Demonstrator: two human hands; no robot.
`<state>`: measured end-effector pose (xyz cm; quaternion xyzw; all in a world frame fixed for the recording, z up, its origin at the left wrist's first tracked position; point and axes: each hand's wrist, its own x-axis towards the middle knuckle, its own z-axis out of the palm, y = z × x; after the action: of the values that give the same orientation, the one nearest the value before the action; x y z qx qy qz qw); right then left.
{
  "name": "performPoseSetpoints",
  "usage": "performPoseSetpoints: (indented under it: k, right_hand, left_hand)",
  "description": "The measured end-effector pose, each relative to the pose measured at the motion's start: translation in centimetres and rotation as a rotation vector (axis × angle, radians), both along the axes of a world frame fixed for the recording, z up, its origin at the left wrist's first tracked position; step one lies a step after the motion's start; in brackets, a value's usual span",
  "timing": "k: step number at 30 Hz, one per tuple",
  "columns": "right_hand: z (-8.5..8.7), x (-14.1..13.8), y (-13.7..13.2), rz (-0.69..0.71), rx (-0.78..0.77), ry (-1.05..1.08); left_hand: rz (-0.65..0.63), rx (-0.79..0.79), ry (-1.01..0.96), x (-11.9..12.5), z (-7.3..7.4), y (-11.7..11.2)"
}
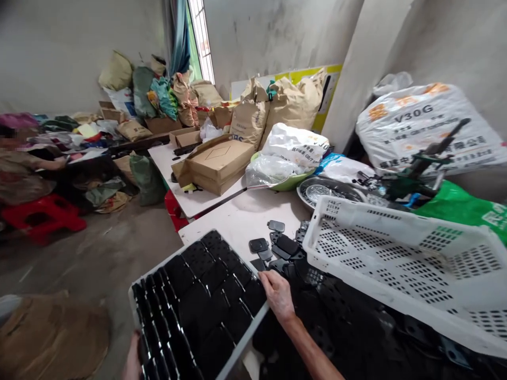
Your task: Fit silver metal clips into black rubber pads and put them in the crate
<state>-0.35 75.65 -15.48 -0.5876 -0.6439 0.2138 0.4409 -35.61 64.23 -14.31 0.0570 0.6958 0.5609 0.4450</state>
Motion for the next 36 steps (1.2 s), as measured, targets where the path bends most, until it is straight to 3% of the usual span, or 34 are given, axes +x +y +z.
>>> performPoseSetpoints:
  k: [7,16,25,36]
  right_hand:
    - [-3.6,-2.7,10.8,-0.010,-0.016,-0.064]
    - [-5.3,-4.1,18.8,-0.040,-0.105,-0.136]
    - [-5.7,-4.1,22.3,-0.048,-0.145,-0.145]
    - [-5.6,-3.7,23.4,-0.087,-0.217,-0.080]
  left_hand:
    - [0.062,0.036,-0.173,0.9,-1.2,10.5]
    - [0.050,0.095,-0.127,-1.3,-3.9,18.7]
    - [0.045,0.104,-0.116,-1.1,-4.1,22.3]
    - [-0.005,0.113,-0.156,-0.8,-4.1,23.8]
